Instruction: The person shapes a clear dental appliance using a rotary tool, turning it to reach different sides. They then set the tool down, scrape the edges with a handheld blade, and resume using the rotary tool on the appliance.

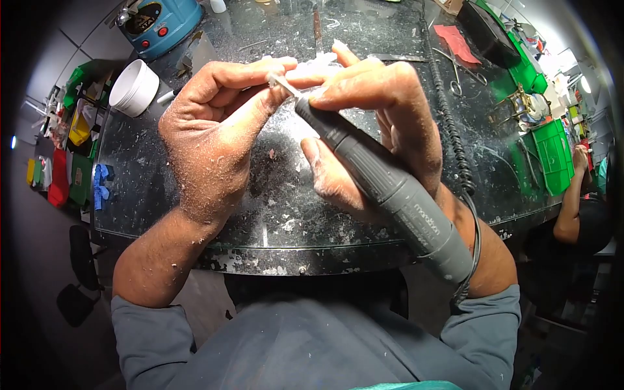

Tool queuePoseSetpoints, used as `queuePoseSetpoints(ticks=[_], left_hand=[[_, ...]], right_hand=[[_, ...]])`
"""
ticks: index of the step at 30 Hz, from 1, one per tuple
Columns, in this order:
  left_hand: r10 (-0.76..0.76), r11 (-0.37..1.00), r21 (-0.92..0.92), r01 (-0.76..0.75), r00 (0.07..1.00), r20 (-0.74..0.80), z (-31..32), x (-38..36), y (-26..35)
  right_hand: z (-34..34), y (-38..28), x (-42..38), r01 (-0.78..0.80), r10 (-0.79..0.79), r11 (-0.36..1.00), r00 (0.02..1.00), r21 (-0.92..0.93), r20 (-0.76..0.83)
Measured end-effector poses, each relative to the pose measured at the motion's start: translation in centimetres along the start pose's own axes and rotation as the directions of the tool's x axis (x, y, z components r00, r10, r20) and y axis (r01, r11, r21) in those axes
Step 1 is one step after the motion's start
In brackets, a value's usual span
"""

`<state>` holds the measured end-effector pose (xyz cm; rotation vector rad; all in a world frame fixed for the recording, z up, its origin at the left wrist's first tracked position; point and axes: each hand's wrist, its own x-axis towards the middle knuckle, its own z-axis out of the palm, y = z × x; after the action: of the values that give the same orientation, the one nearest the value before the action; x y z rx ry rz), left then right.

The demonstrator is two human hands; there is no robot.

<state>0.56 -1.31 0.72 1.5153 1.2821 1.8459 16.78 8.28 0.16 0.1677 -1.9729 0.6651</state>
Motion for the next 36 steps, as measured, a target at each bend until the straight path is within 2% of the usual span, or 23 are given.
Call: queuePoseSetpoints(ticks=[2,4,6,10,15,17,20,26,29,36], left_hand=[[-0.003,1.000,-0.001,0.003,1.000,-0.002,-0.12,-0.05,-0.10],[-0.006,1.000,-0.001,0.006,1.000,-0.006,-0.05,-0.05,-0.11],[0.022,0.999,-0.046,-0.025,0.998,-0.060,0.30,0.03,-0.06],[0.016,1.000,-0.016,-0.017,0.997,-0.073,0.24,0.23,0.06],[0.060,0.997,-0.052,-0.063,0.997,-0.055,0.15,0.28,-0.35],[0.071,0.997,-0.040,-0.073,0.996,-0.058,0.15,0.25,-0.25],[0.092,0.995,-0.028,-0.094,0.994,-0.052,0.06,0.24,-0.27],[0.100,0.995,-0.024,-0.102,0.994,-0.043,-0.02,0.24,-0.32],[0.119,0.993,0.002,-0.119,0.993,-0.013,-0.33,0.18,-0.41],[0.116,0.993,0.008,-0.116,0.993,-0.021,-0.18,0.20,-0.29]], right_hand=[[0.00,-0.03,-0.01,0.012,-0.012,1.000,1.000,-0.012,0.019],[0.16,-0.16,0.09,0.015,-0.016,1.000,0.999,-0.010,-0.039],[0.12,-0.09,0.02,0.003,-0.004,1.000,1.000,-0.012,-0.018],[0.25,-0.07,-0.04,0.002,-0.002,1.000,1.000,-0.016,0.005],[0.28,-0.19,0.08,0.026,-0.026,1.000,1.000,-0.001,-0.010],[0.41,-0.80,0.29,-0.048,0.047,0.999,0.997,-0.016,-0.056],[0.78,-0.63,0.18,-0.057,0.061,0.998,0.991,0.039,-0.117],[0.46,-0.92,0.23,-0.074,0.076,0.997,0.995,0.035,-0.057],[0.64,-0.18,0.04,-0.025,0.027,1.000,0.991,0.019,-0.129],[0.43,-0.42,0.14,-0.026,0.029,0.999,0.994,0.028,-0.104]])
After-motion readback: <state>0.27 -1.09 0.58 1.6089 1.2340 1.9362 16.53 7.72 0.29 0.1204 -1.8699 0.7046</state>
